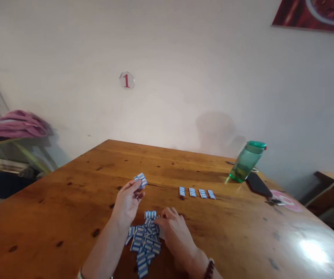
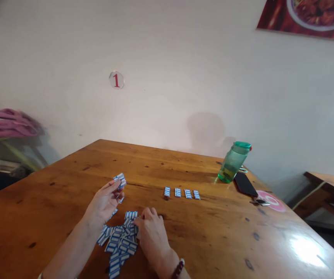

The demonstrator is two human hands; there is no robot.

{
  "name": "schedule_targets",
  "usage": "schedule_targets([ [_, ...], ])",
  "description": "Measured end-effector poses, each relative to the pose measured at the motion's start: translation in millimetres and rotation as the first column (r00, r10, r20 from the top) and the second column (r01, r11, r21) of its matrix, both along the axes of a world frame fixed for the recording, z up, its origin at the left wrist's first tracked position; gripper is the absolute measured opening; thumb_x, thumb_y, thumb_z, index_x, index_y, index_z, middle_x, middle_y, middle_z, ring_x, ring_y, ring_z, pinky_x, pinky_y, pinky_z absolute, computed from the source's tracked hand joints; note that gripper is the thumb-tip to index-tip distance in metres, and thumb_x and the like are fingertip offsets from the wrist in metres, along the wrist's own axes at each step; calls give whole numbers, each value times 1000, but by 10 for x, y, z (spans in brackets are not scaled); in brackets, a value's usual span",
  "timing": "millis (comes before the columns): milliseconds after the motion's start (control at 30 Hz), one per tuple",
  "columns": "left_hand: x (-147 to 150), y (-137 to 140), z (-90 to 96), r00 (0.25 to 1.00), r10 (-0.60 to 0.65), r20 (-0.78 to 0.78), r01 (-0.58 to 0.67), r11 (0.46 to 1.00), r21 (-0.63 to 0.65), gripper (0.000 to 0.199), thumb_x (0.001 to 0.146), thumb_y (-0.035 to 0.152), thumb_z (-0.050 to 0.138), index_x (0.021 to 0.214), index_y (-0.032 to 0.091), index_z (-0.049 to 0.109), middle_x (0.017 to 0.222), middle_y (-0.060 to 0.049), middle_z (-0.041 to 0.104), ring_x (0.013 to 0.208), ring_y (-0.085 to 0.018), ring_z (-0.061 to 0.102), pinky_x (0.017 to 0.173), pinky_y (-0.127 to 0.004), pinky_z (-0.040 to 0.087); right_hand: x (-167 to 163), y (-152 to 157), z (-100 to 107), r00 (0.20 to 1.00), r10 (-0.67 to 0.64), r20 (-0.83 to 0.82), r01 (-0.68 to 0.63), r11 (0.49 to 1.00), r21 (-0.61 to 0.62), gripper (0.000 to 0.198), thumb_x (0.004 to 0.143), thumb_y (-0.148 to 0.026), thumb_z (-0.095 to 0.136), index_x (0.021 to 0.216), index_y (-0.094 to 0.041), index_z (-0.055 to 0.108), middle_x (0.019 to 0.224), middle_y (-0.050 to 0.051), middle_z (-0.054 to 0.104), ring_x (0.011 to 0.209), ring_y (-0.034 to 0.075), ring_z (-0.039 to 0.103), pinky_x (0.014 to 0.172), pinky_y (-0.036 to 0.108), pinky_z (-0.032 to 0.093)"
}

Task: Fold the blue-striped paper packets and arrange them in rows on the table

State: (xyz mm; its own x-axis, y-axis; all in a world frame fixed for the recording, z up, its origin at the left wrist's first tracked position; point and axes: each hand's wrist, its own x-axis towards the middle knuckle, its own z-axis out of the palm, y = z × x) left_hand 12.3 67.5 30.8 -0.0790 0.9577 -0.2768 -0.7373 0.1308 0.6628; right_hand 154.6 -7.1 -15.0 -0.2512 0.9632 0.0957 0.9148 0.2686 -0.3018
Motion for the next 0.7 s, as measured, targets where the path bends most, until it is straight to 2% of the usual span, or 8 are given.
schedule_targets([
  [100, -26, 6, -50, 1000, 9, 12, -9, 1000, 1, 16, 62, 1, 62, 58, 15, 54, 48, 3, 62, 42, -7, 56, 41, -16, 43, -15, 20, 94, 999, -2, 47, 3, 1000, -22, 26, 78, -10, 44, 87, -26, 63, 93, 3, 57, 89, 19, 49, 66, 27, 36],
  [200, -37, -9, -89, 999, 23, 28, -23, 1000, -12, 19, 63, 0, 60, 57, 16, 52, 48, 3, 62, 42, -7, 56, 41, -16, 43, -69, 116, 206, 997, -25, 76, 24, 1000, 15, 19, 83, -18, 43, 85, -22, 61, 91, 5, 59, 90, 20, 51, 68, 29, 38],
  [300, -50, -25, -109, 999, 31, 38, -30, 999, -26, 19, 63, 0, 60, 56, 16, 52, 47, 3, 62, 40, -7, 55, 40, -15, 42, -172, 244, 282, 990, -14, 138, 10, 999, 30, 14, 79, -18, 48, 85, -18, 61, 92, 8, 60, 92, 22, 52, 70, 32, 42],
  [467, -72, -22, -131, 999, 33, 36, -32, 999, -33, 17, 64, 0, 60, 58, 15, 53, 47, 3, 61, 39, -6, 54, 39, -15, 42, -339, 410, 317, 971, 49, 235, -37, 998, -55, 21, 72, -10, 50, 89, -12, 63, 96, 15, 61, 94, 26, 55, 71, 38, 46],
  [700, -56, -15, -151, 999, 21, 28, -20, 1000, -24, 16, 67, 0, 57, 59, 14, 54, 46, 3, 61, 39, -6, 54, 38, -14, 42, -395, 482, 337, 976, 48, 214, -20, 991, -132, 26, 66, -7, 53, 90, -9, 63, 93, 20, 64, 86, 31, 61, 64, 37, 47],
])
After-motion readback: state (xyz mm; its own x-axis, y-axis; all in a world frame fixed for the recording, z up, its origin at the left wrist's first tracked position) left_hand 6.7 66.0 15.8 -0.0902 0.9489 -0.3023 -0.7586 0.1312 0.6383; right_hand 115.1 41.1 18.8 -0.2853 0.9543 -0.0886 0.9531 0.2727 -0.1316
